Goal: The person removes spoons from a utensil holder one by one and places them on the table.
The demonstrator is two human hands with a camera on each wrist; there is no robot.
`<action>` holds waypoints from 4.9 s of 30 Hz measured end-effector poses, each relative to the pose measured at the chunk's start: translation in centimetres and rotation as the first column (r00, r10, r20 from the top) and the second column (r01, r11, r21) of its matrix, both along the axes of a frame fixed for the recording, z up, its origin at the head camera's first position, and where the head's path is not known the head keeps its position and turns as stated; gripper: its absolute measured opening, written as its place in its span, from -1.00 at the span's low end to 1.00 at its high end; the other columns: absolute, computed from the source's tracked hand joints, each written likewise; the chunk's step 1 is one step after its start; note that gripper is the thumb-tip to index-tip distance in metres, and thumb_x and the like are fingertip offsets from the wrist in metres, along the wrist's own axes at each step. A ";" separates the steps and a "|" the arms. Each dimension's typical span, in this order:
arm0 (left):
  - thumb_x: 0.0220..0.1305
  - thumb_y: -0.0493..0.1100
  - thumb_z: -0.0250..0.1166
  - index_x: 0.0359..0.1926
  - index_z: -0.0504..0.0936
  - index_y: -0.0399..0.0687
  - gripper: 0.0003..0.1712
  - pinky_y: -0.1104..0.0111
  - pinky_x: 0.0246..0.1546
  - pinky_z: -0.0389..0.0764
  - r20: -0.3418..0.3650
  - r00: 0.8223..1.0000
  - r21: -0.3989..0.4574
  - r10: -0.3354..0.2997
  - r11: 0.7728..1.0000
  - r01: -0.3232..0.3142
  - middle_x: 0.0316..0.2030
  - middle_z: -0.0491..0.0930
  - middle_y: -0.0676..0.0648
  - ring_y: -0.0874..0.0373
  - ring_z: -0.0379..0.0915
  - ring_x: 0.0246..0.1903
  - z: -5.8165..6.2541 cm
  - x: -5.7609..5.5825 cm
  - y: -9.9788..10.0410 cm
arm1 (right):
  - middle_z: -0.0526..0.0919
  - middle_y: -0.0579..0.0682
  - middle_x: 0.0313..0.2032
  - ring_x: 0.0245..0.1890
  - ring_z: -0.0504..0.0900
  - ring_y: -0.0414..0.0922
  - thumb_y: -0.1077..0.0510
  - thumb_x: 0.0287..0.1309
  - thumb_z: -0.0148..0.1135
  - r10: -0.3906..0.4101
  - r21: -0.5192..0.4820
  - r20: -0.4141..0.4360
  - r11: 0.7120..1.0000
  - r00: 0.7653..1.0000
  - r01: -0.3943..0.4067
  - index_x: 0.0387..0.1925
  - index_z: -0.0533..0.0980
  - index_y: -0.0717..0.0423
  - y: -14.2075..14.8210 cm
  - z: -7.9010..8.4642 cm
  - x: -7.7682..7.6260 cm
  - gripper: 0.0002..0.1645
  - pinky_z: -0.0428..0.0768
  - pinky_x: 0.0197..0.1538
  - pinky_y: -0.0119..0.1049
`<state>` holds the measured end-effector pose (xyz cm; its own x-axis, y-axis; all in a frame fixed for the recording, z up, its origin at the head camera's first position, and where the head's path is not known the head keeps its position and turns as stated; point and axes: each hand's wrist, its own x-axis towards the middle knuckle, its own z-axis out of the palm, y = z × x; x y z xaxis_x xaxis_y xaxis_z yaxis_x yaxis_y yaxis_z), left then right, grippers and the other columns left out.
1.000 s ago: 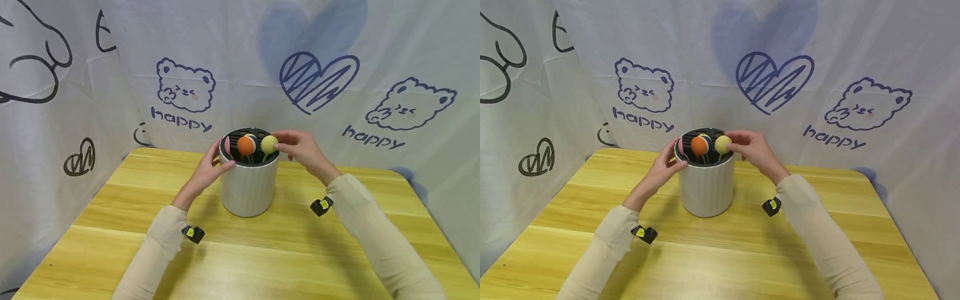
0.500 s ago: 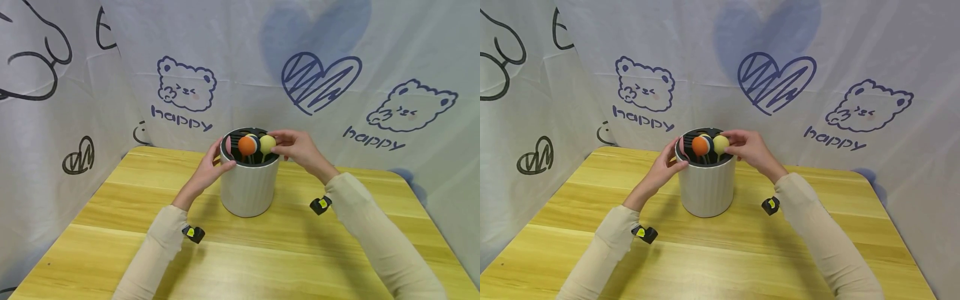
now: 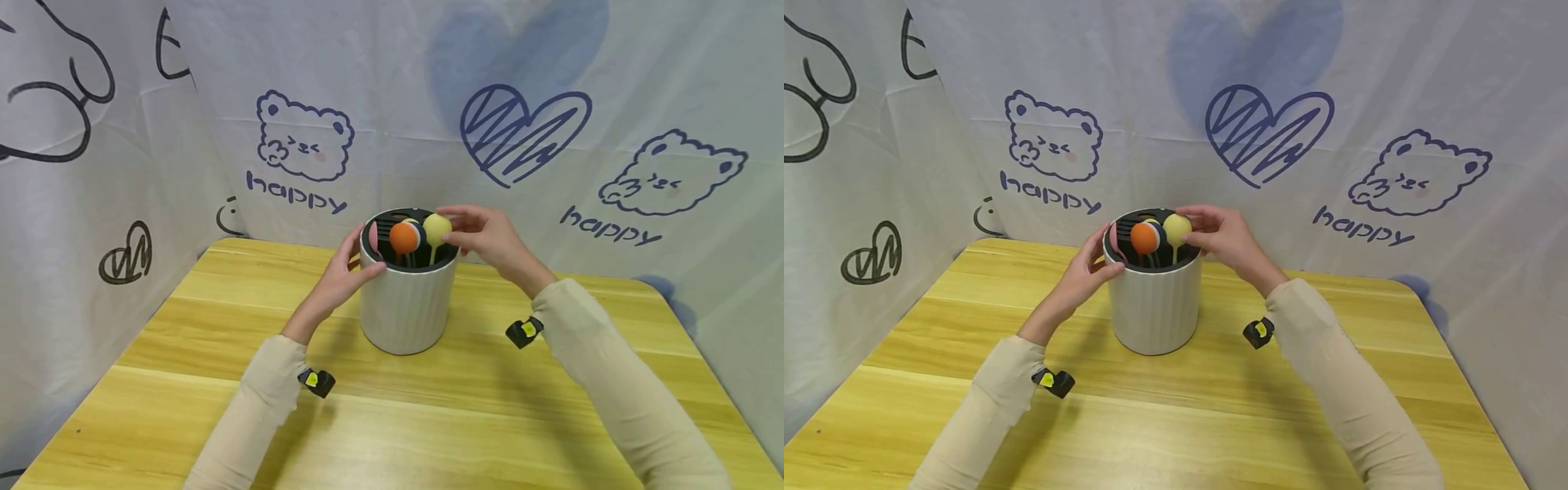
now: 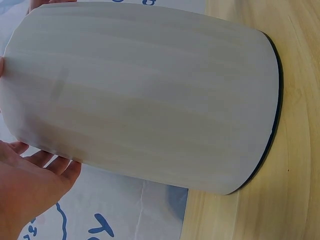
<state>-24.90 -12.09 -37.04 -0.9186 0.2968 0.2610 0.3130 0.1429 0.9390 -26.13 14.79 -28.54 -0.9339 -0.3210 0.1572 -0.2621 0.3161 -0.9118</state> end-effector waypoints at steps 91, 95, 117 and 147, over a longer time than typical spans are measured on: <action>0.28 -0.05 0.21 0.52 -0.06 -0.02 -0.08 0.03 0.36 0.11 -0.011 1.000 -0.041 0.006 0.999 -0.006 0.48 -0.02 -0.12 -0.02 -0.04 0.42 -0.2 0.3 -0.1 | 0.70 -0.01 -0.21 -0.37 0.62 -0.15 0.56 0.00 0.28 0.072 -0.360 -0.047 0.929 0.996 -0.084 0.00 0.65 0.12 4.0 3.4 1.7 -0.47 0.54 -0.36 -0.46; 0.27 -0.03 0.22 0.53 -0.07 0.00 -0.07 0.03 0.35 0.12 -0.001 1.000 -0.051 0.010 0.999 -0.010 0.48 -0.03 -0.10 -0.02 -0.04 0.42 -0.2 0.4 -0.2 | 0.69 -0.03 -0.18 -0.33 0.61 -0.15 0.54 0.02 0.28 0.087 -0.353 0.014 0.932 0.996 -0.076 0.05 0.62 0.13 4.3 1.3 1.9 -0.46 0.56 -0.31 -0.46; 0.26 -0.01 0.22 0.53 -0.07 0.01 -0.06 0.05 0.35 0.14 -0.027 1.000 -0.044 0.013 0.999 -0.014 0.48 0.00 -0.08 0.01 -0.01 0.41 -0.3 0.2 0.0 | 0.65 -0.04 -0.22 -0.29 0.64 -0.19 0.48 0.00 0.34 0.044 -0.307 0.119 0.952 0.992 -0.006 0.13 0.51 0.36 6.6 -6.6 3.6 -0.43 0.62 -0.11 -0.38; 0.31 -0.09 0.21 0.53 -0.10 0.00 -0.08 0.05 0.36 0.11 -0.024 1.000 -0.053 0.015 0.998 -0.016 0.49 -0.04 -0.10 0.00 -0.04 0.42 -0.3 0.3 0.0 | 0.45 0.32 0.19 0.04 0.54 0.06 0.23 0.09 0.39 -0.086 0.072 0.225 0.995 0.971 0.072 0.21 0.43 0.39 8.5 -14.5 0.8 -0.34 0.53 0.04 -0.27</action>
<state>-24.64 -12.05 -37.30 -0.9169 0.2963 0.2674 0.3326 0.1971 0.9222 -25.35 23.33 -43.05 -0.9656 -0.2473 -0.0801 -0.0223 0.3860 -0.9222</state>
